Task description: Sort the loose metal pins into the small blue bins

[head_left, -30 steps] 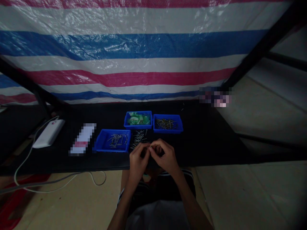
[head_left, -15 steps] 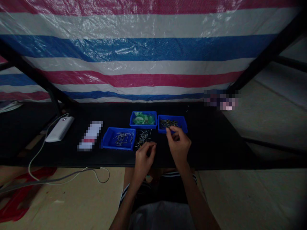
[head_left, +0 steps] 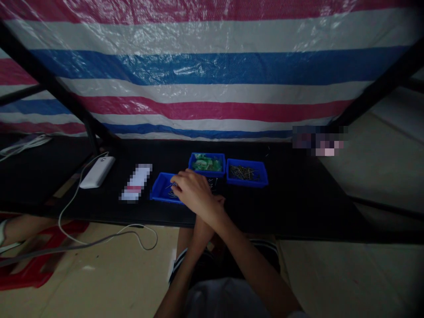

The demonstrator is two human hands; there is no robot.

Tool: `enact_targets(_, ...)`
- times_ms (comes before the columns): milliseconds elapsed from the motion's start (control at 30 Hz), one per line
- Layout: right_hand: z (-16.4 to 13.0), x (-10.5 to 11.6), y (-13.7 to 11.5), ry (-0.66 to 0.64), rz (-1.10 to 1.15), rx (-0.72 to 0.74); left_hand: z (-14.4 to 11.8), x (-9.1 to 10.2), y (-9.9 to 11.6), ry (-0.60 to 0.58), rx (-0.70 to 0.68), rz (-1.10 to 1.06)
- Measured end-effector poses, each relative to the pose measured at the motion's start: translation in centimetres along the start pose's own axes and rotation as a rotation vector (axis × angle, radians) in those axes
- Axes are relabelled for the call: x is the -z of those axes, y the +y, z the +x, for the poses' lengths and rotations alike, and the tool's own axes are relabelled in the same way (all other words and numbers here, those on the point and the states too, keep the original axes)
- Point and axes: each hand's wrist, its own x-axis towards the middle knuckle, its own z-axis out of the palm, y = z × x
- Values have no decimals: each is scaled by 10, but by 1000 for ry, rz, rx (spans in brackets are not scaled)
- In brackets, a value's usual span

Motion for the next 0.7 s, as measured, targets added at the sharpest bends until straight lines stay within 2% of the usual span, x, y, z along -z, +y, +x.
enact_targets(67,12,-17,-6,-117,-59,37,2,-1,-1,-51,-29,14)
enact_targets(167,20,-31,-7,-230,-128,5,3,1,1,-89,-86,43)
enact_targets(400,20,-40,-2,-277,-135,2,0,-2,0,-55,-70,38)
enact_targets(500,18,-31,-2,-199,-85,17,0,-4,-3,-62,-66,48)
enact_targets(600,6,-9,0,-33,58,-24,-2,-3,-5,-40,-43,6)
enact_targets(700,-22,12,12,162,232,-115,-4,3,-1,19,-14,-48)
